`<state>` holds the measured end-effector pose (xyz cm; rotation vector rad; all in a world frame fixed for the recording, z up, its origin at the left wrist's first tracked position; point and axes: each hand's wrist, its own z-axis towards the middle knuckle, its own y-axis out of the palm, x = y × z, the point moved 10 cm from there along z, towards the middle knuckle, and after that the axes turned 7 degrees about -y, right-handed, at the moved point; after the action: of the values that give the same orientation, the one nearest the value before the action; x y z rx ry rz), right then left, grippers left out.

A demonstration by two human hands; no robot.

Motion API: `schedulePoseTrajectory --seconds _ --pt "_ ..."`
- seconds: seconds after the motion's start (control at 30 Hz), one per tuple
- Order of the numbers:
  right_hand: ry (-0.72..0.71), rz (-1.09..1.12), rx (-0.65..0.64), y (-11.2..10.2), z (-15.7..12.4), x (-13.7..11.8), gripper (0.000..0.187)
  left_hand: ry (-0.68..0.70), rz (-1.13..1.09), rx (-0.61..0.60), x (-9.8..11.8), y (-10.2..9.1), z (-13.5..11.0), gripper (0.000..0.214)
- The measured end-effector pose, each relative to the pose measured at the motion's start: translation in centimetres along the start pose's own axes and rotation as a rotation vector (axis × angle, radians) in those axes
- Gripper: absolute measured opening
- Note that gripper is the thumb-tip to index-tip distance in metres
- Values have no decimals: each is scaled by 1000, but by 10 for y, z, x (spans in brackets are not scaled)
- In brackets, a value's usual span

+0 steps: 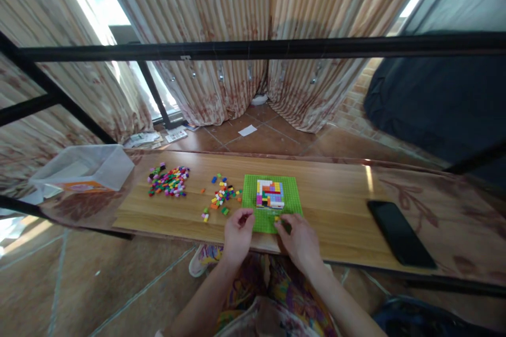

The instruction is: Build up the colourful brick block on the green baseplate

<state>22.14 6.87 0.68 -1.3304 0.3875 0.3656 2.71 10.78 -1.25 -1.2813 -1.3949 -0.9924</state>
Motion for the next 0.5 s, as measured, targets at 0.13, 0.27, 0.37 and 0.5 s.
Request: schedulePoseTrajectory --seconds 0.13,0.27,0.37,0.5 --pt "-39 -104 -13 6 7 -11 18 10 40 -52 0 8 -12 13" --pt "-86 -11 20 1 4 -15 18 -20 53 -107 0 14 -15 15" --pt "-119 125 70 -9 -2 -18 17 -73 19 -169 -5 23 -18 18" --pt "-179 280 131 -27 -9 -32 18 -143 -110 -295 -2 44 -27 23"
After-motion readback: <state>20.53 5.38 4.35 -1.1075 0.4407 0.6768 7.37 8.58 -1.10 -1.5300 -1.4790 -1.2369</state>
